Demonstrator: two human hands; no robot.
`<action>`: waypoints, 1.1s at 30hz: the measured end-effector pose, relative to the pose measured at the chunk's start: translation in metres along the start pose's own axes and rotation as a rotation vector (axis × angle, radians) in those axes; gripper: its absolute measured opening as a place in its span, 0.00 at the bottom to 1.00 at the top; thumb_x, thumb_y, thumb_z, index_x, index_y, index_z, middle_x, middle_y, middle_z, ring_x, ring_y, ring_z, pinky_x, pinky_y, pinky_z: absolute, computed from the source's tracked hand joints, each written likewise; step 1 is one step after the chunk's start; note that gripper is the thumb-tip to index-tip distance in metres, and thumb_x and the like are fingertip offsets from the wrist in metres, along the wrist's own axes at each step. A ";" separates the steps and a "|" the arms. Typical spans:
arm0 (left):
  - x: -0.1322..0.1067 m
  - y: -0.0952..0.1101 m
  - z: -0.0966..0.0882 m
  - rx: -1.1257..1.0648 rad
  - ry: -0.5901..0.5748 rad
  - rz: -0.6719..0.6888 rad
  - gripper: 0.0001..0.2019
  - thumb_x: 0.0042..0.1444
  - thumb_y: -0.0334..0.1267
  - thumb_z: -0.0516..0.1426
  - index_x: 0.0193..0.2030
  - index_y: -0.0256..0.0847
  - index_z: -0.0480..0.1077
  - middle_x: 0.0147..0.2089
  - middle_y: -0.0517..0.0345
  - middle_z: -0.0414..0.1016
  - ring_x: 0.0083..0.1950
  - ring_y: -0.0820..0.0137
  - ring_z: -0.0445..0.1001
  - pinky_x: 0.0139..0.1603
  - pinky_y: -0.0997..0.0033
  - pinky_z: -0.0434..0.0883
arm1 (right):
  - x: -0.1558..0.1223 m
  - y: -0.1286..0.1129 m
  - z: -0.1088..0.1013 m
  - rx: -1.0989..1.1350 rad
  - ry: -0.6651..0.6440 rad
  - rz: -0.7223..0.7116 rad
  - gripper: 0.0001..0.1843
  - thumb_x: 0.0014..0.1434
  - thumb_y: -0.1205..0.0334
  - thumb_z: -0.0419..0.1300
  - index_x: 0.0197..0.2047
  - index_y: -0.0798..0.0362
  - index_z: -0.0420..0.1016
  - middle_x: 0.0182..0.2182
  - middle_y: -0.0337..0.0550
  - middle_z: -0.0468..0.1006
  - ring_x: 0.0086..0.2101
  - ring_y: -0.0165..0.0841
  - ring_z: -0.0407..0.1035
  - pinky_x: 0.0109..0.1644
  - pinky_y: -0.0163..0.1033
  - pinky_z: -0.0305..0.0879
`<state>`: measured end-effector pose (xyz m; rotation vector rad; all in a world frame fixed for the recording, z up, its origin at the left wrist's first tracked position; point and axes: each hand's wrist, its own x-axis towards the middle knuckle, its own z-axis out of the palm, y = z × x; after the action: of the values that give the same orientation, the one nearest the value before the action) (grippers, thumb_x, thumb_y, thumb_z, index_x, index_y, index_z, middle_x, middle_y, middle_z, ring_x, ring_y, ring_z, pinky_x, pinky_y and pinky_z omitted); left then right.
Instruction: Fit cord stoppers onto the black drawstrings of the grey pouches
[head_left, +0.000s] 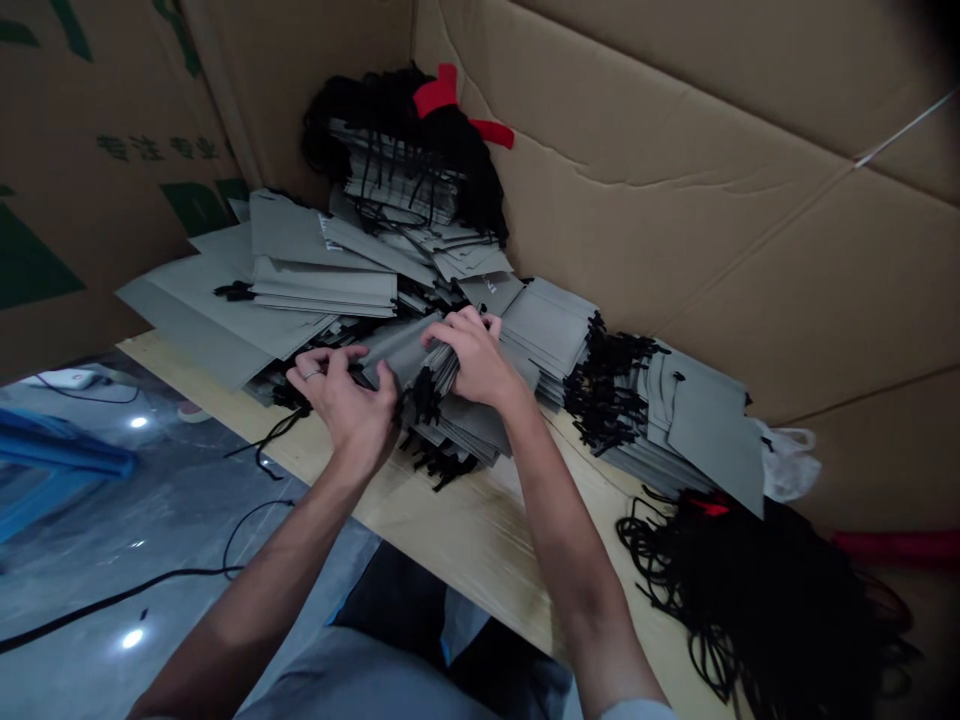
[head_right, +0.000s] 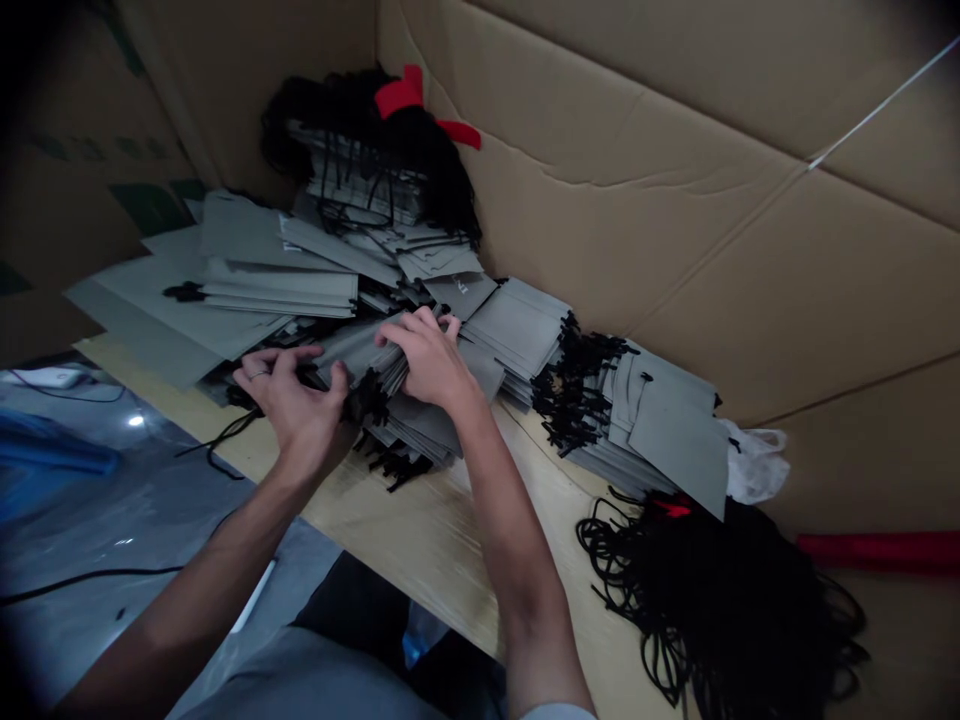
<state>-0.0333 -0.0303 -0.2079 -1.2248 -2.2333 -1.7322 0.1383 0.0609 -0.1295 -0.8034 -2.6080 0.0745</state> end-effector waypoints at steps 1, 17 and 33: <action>0.000 -0.001 0.000 -0.017 0.015 0.006 0.10 0.58 0.39 0.67 0.45 0.40 0.77 0.55 0.41 0.67 0.65 0.43 0.63 0.71 0.38 0.62 | 0.000 0.000 0.001 -0.002 0.009 0.006 0.14 0.61 0.71 0.59 0.48 0.48 0.76 0.49 0.47 0.79 0.56 0.46 0.65 0.60 0.53 0.47; -0.009 0.010 0.000 -0.317 -0.026 0.246 0.09 0.69 0.47 0.64 0.45 0.44 0.78 0.45 0.54 0.81 0.53 0.60 0.77 0.65 0.51 0.69 | 0.008 -0.006 0.003 0.068 -0.020 -0.096 0.05 0.64 0.67 0.61 0.42 0.47 0.75 0.65 0.46 0.77 0.74 0.51 0.51 0.66 0.58 0.49; -0.004 0.001 -0.002 0.126 -0.175 0.170 0.15 0.60 0.50 0.66 0.45 0.41 0.78 0.52 0.40 0.69 0.62 0.41 0.64 0.64 0.38 0.69 | -0.008 0.030 -0.032 0.309 0.200 0.054 0.10 0.57 0.58 0.59 0.42 0.46 0.63 0.45 0.46 0.75 0.50 0.46 0.69 0.54 0.50 0.65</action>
<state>-0.0307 -0.0343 -0.2079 -1.5394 -2.2128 -1.4531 0.1735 0.0793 -0.1082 -0.7288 -2.3113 0.3832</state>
